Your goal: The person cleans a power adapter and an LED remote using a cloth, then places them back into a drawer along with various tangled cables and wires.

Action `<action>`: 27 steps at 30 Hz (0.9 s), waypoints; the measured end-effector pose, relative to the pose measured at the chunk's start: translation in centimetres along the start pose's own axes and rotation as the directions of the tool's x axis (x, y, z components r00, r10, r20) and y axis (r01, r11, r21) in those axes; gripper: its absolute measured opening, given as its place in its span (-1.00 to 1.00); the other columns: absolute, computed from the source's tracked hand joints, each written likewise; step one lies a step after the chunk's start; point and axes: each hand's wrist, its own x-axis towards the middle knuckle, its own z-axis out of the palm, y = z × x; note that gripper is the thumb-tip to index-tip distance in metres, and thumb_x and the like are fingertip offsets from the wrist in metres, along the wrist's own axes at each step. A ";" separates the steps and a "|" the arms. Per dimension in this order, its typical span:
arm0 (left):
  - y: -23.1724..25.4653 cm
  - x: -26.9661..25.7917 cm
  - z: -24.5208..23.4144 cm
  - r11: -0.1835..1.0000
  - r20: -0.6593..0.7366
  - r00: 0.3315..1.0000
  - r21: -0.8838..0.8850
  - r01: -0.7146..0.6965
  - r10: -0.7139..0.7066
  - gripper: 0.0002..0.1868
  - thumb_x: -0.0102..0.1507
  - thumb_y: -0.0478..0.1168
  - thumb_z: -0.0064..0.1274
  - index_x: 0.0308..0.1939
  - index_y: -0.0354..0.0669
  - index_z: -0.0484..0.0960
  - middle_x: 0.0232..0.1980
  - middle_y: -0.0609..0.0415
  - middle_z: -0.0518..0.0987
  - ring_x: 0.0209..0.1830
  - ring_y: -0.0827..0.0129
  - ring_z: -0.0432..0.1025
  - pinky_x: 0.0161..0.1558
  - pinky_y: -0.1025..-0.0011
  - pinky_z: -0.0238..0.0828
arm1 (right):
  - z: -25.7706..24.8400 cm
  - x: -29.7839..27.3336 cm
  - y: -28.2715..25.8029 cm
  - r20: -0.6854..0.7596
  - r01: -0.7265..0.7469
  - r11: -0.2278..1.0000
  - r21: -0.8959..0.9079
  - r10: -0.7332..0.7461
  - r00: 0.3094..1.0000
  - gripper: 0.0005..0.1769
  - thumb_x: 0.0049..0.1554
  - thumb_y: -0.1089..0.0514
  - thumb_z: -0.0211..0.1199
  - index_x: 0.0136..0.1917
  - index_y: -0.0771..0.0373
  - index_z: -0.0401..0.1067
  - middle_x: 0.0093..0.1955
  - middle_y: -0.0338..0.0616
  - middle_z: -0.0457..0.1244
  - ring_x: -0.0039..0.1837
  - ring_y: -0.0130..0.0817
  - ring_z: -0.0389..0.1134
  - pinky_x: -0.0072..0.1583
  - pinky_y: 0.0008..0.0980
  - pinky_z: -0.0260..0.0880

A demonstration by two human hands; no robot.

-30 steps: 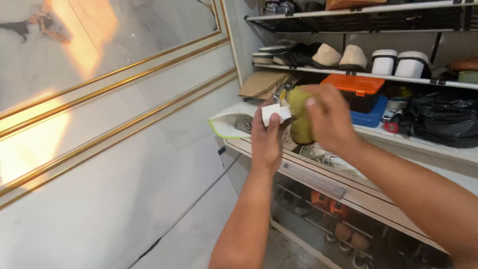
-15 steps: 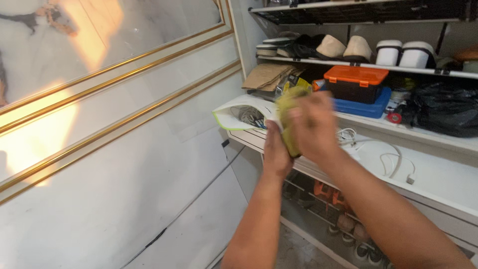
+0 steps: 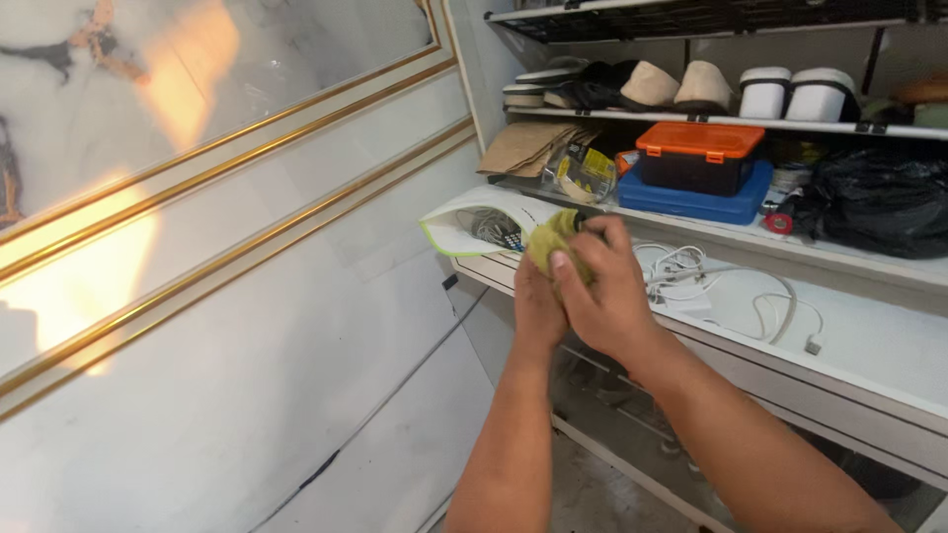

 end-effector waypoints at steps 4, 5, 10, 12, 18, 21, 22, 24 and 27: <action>-1.2 -0.4 -0.2 0.990 0.007 0.999 0.133 -0.054 0.054 -0.44 0.74 0.00 -0.35 -0.16 -0.41 0.40 -0.29 0.07 0.26 -0.29 0.46 0.15 -0.16 0.43 0.17 | -0.3 2.0 0.9 0.122 -0.452 0.891 0.046 0.444 0.888 -0.79 0.33 0.15 0.14 -0.04 0.35 0.46 0.01 0.02 0.23 -0.01 -0.14 0.32 0.06 -0.18 0.32; -0.7 -0.2 -0.4 0.984 -0.006 0.999 0.173 -0.036 0.038 -0.53 0.63 0.00 -0.39 0.00 -0.35 0.47 -0.12 0.07 0.44 -0.11 0.45 0.31 -0.01 0.45 0.28 | 0.1 1.3 0.5 0.121 -0.449 0.892 0.046 0.442 0.889 -0.79 0.33 0.15 0.14 -0.04 0.35 0.46 0.01 0.02 0.23 -0.01 -0.14 0.32 0.06 -0.18 0.32; 1.0 -0.5 0.0 0.968 -0.031 0.998 0.242 0.060 -0.055 -0.55 0.49 -0.05 -0.34 0.14 -0.32 0.54 0.00 -0.02 0.63 -0.01 0.35 0.47 0.06 0.41 0.41 | 0.3 0.2 0.5 0.056 -0.346 0.937 0.042 0.343 0.938 -0.84 0.27 0.22 0.17 -0.10 0.36 0.47 0.00 -0.01 0.18 0.08 -0.17 0.27 0.10 -0.19 0.30; 0.6 -0.2 0.3 0.968 -0.032 0.998 0.245 0.060 -0.054 -0.48 0.58 -0.01 -0.40 0.11 -0.40 0.54 -0.05 -0.05 0.57 -0.03 0.37 0.38 0.07 0.39 0.35 | 0.5 0.1 0.5 0.052 -0.384 0.923 0.041 0.381 0.923 -0.85 0.21 0.20 0.21 -0.11 0.36 0.45 0.00 -0.03 0.19 0.07 -0.19 0.28 0.09 -0.21 0.31; -0.7 0.1 0.1 0.961 0.005 1.000 0.276 -0.022 0.022 -0.49 0.54 0.02 -0.39 0.01 -0.37 0.52 -0.14 0.06 0.54 -0.10 0.44 0.36 0.01 0.39 0.36 | 0.0 0.1 2.3 0.111 -0.460 0.887 0.024 0.455 0.884 -0.80 0.19 0.18 0.27 -0.16 0.39 0.42 -0.05 0.00 0.17 0.04 -0.17 0.26 0.08 -0.21 0.28; -0.3 0.1 0.6 0.958 0.015 0.999 0.283 -0.032 0.028 -0.49 0.55 0.01 -0.39 -0.04 -0.36 0.55 -0.18 0.05 0.51 -0.12 0.43 0.34 0.01 0.40 0.35 | 0.6 -0.8 1.9 0.049 -0.425 0.904 0.055 0.422 0.905 -0.82 0.19 0.21 0.25 -0.13 0.42 0.41 -0.04 0.02 0.17 0.04 -0.13 0.24 0.09 -0.21 0.25; -0.1 0.4 0.6 0.959 0.016 0.999 0.282 -0.032 0.029 -0.49 0.55 0.01 -0.39 -0.04 -0.36 0.55 -0.18 0.05 0.51 -0.12 0.43 0.34 0.01 0.40 0.35 | 0.8 -1.4 1.5 -0.005 -0.292 0.955 0.061 0.293 0.956 -0.83 0.13 0.25 0.26 -0.13 0.44 0.39 -0.02 0.04 0.16 0.05 -0.12 0.23 0.09 -0.22 0.26; 0.4 1.0 0.4 0.960 -0.037 0.994 0.257 0.107 -0.100 -0.55 0.46 0.00 -0.39 0.00 -0.24 0.54 -0.18 0.12 0.59 -0.18 0.45 0.43 -0.05 0.42 0.42 | 0.5 -0.5 2.3 0.039 -0.344 0.935 0.089 0.342 0.939 -0.83 0.17 0.23 0.24 -0.12 0.42 0.37 -0.03 0.02 0.16 0.04 -0.15 0.25 0.08 -0.24 0.27; 0.2 0.3 1.0 0.964 0.010 1.000 0.265 -0.025 0.023 -0.52 0.56 0.00 -0.36 -0.05 -0.33 0.53 -0.19 0.06 0.50 -0.15 0.44 0.32 -0.05 0.41 0.35 | 0.3 -0.2 2.2 0.053 -0.450 0.888 0.093 0.447 0.893 -0.82 0.23 0.21 0.21 -0.11 0.41 0.38 -0.02 0.01 0.16 0.02 -0.17 0.25 0.07 -0.23 0.27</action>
